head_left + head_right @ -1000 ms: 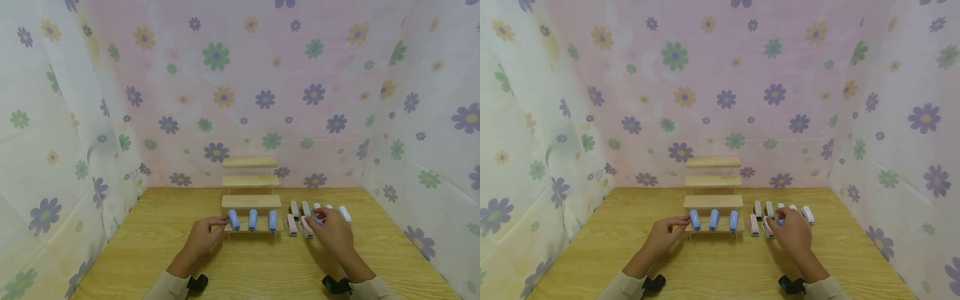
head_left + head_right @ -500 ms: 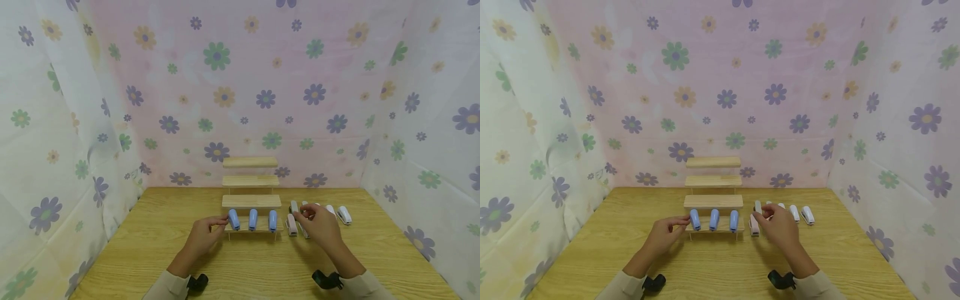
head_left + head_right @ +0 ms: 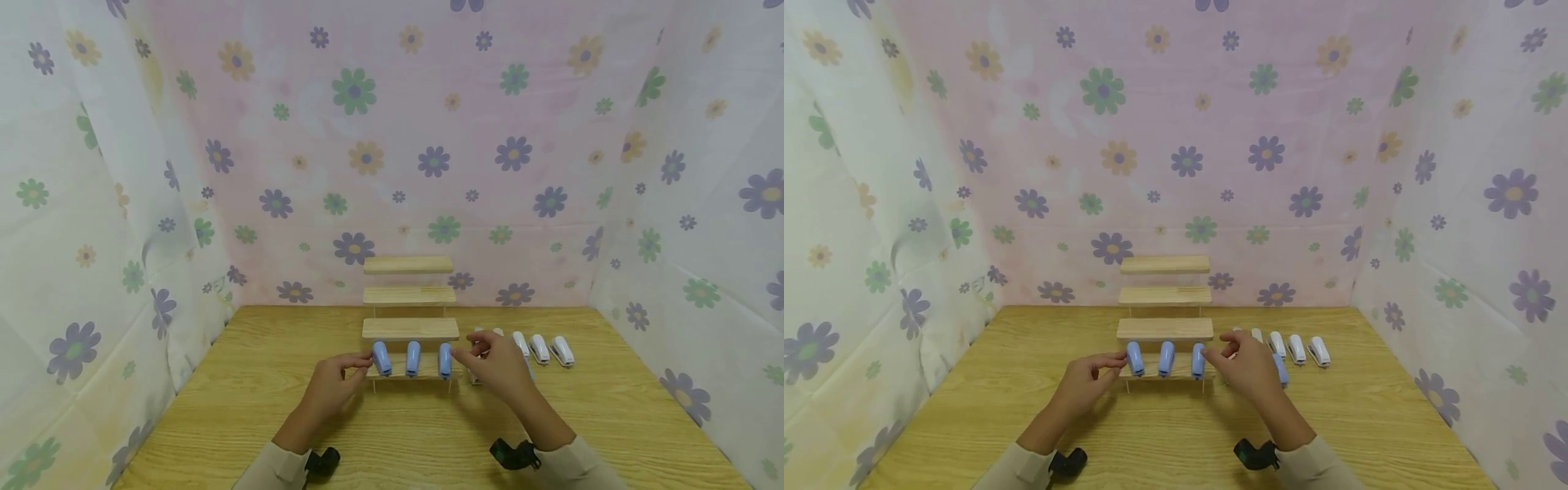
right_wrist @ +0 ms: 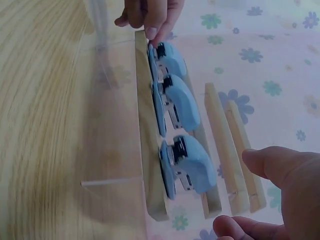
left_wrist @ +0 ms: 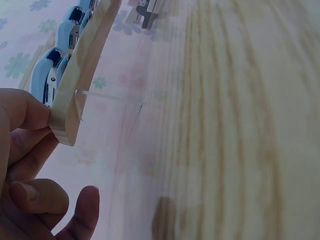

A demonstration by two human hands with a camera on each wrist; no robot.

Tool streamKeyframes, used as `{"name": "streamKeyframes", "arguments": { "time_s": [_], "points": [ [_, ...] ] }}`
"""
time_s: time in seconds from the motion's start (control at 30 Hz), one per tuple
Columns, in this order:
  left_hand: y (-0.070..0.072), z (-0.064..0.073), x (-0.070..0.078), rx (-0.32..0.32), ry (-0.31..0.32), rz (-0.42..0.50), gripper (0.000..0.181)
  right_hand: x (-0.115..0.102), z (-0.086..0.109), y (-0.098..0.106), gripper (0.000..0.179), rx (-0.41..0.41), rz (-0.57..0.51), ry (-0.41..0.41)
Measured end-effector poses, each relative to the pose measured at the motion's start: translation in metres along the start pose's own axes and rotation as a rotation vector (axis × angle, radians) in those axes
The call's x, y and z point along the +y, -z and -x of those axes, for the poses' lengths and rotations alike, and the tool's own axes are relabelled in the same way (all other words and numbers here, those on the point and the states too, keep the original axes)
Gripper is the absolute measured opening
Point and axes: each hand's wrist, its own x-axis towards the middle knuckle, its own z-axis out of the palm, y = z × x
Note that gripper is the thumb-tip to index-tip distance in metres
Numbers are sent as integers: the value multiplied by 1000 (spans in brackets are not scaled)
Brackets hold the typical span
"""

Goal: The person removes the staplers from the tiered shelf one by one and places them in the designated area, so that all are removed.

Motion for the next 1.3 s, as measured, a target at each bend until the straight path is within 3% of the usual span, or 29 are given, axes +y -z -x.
{"name": "streamKeyframes", "arguments": {
  "time_s": [0.37,0.87,1.13,1.3],
  "points": [
    [-1,-1,-2,3,-15,-10,19,-3,6,-18,69,3,-15,-36],
    [1,0,3,-1,-1,7,20,-6,9,-30,69,12,-12,12],
    [1,1,4,6,3,11,20,-1,8,-35,53,3,-14,46],
    [1,1,3,6,11,16,19,1,7,-38,54,-37,-64,27]
  ]
}}
